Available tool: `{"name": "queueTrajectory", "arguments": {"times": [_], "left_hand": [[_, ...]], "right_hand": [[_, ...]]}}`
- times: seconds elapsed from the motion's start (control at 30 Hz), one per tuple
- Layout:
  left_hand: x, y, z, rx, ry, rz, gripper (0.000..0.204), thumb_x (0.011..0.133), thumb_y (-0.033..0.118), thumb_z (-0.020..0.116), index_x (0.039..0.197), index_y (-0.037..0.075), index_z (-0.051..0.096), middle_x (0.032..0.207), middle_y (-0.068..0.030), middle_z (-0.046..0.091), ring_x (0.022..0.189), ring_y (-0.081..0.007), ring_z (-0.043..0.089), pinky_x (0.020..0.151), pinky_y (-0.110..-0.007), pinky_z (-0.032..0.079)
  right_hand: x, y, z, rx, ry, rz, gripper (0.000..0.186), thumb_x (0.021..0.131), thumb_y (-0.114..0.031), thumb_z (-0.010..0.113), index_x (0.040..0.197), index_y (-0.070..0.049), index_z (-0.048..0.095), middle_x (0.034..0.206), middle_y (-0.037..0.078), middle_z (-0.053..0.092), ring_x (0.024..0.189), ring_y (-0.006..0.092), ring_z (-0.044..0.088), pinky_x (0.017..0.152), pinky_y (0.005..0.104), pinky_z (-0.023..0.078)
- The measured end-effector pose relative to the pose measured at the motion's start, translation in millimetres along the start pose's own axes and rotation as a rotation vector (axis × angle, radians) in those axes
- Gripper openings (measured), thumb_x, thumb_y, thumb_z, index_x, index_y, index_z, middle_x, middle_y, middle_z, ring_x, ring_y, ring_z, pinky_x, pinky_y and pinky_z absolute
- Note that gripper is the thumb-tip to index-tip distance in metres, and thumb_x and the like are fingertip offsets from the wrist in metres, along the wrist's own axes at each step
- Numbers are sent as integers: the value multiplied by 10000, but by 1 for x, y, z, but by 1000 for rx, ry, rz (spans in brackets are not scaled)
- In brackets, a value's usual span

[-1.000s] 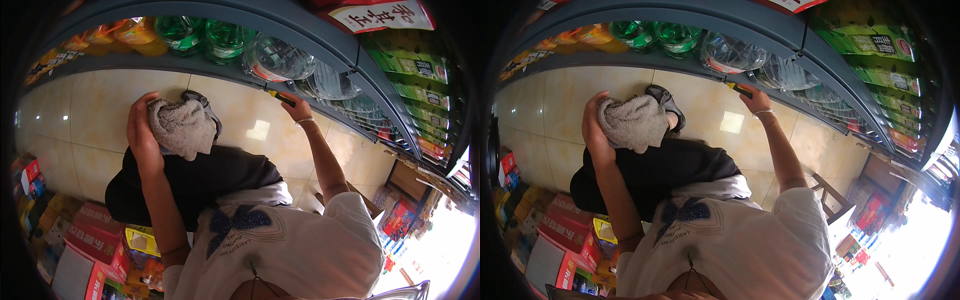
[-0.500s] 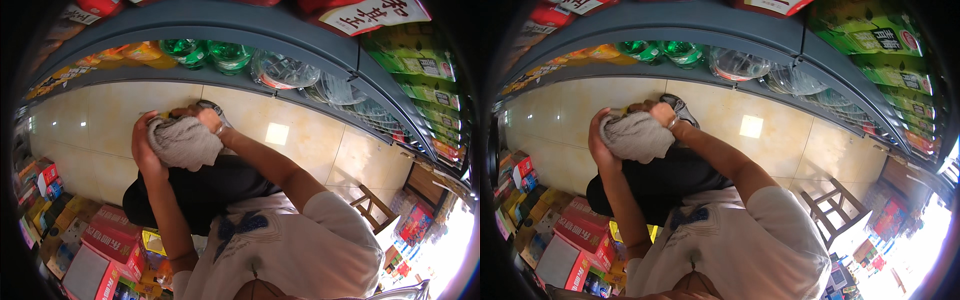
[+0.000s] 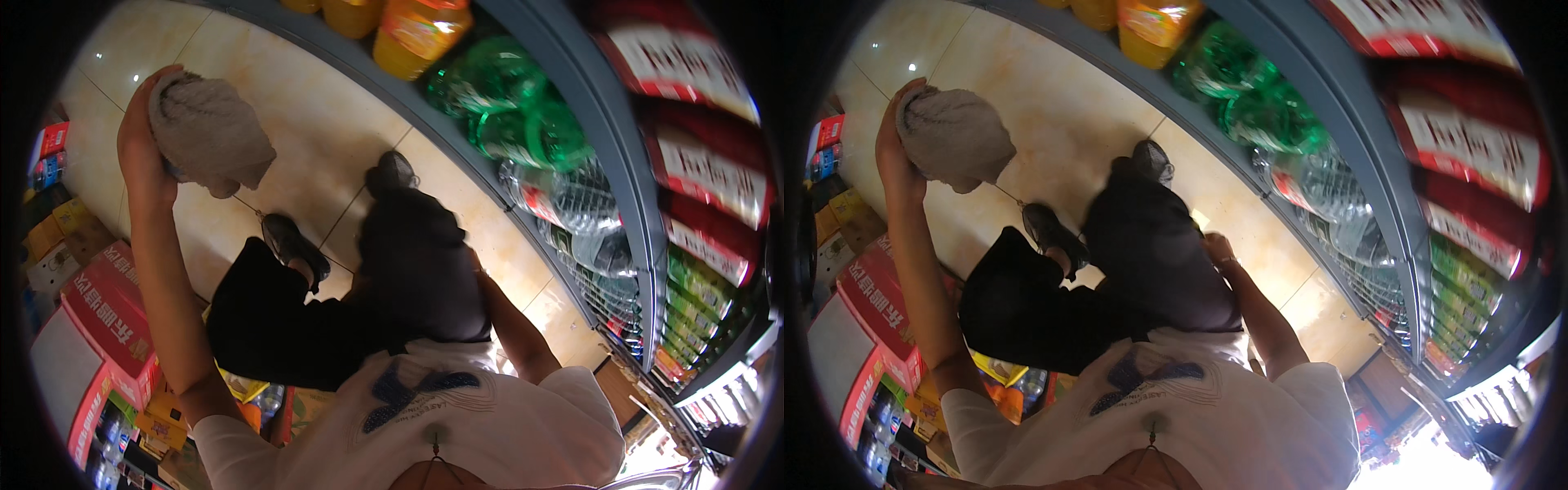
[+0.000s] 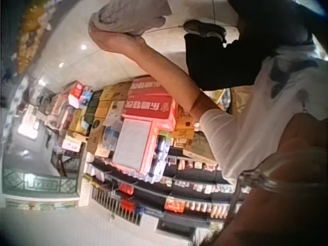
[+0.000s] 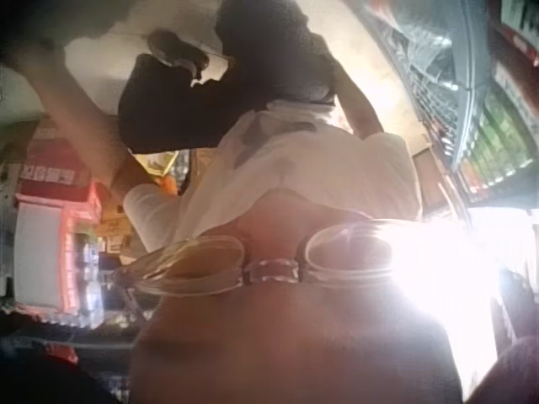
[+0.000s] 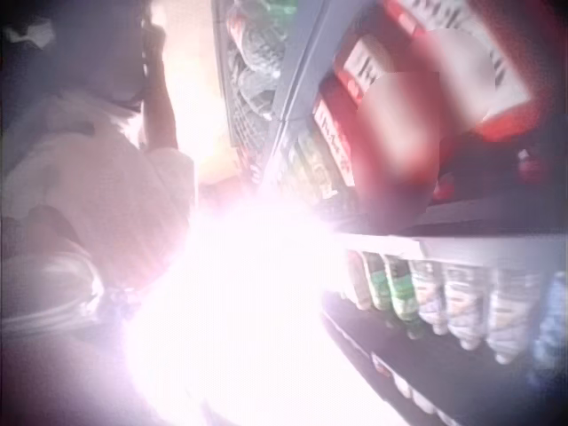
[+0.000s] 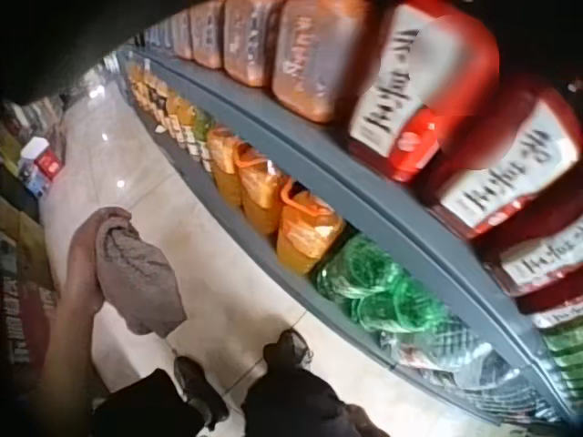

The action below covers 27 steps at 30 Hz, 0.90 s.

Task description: The person wipes the underside of a refrigerator shelf with a cloth and scrapes at the edge of the shelf using a screwdriver.

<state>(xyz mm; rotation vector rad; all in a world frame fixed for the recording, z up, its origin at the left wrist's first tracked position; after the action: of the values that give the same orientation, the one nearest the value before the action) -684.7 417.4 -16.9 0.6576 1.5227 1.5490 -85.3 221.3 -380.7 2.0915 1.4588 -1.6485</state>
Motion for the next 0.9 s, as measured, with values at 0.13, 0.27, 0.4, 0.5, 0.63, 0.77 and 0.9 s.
{"name": "queueTrajectory", "arguments": {"times": [0.13, 0.27, 0.4, 0.5, 0.63, 0.77, 0.9], "left_hand": [[55, -31, -46, 51, 1, 15, 370, 1012, 253, 397, 1122, -15, 626, 1023, -75, 636, 952, -157, 589, 881, -279, 449], [115, -84, -56, -78, 0, -15, 369, 1012, 255, 400, 1092, -17, 636, 1007, -79, 638, 922, -145, 584, 859, -275, 452], [158, -137, -47, -136, 27, -72, 358, 1010, 251, 409, 1052, -23, 636, 961, -82, 640, 884, -144, 586, 836, -266, 459], [182, -172, -33, -189, -66, -142, 324, 1007, 231, 423, 1013, -10, 639, 926, -62, 627, 851, -122, 571, 802, -248, 456], [212, -201, -24, -203, -177, -153, 304, 1007, 211, 421, 996, 2, 642, 908, -42, 615, 841, -106, 556, 780, -242, 449], [230, -214, -15, -134, -304, -216, 299, 1004, 204, 415, 1035, 2, 633, 969, -55, 613, 881, -127, 563, 818, -260, 444], [240, -226, 1, -117, -363, -224, 292, 997, 202, 421, 1004, 14, 644, 949, -45, 621, 868, -123, 562, 815, -260, 440]], "right_hand": [[-39, -21, 30, -264, -86, 214, 316, 890, -292, 605, 998, 5, 619, 799, 94, 678, 740, 232, 672, 648, 351, 530], [-72, -33, 5, -321, -27, 399, 311, 893, -293, 602, 999, -1, 620, 808, 96, 678, 751, 235, 670, 657, 354, 527], [-102, -53, 4, -342, 14, 530, 307, 895, -294, 599, 1000, -6, 621, 817, 99, 678, 761, 237, 669, 665, 356, 525], [-112, -65, 11, -330, 22, 594, 304, 897, -294, 597, 1001, -10, 622, 823, 100, 678, 769, 239, 668, 672, 358, 523], [-107, -81, 29, -331, 42, 610, 300, 899, -295, 594, 1002, -15, 624, 832, 103, 678, 779, 242, 667, 681, 360, 521], [-73, -101, 50, -320, 64, 590, 296, 902, -296, 591, 1004, -21, 625, 841, 105, 678, 789, 244, 665, 690, 362, 518], [-20, -129, 68, -290, 83, 521, 292, 904, -297, 588, 1005, -26, 626, 850, 107, 677, 799, 247, 664, 699, 364, 516]]}}
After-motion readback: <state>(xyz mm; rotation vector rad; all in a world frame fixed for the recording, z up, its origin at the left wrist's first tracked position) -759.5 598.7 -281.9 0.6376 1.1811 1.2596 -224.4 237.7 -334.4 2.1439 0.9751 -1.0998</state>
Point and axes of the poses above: each hand's wrist, its own x-axis towards the middle knuckle, its own z-axis out of the palm, y = z × x, the point moved 5 cm from there along x, towards the middle knuckle
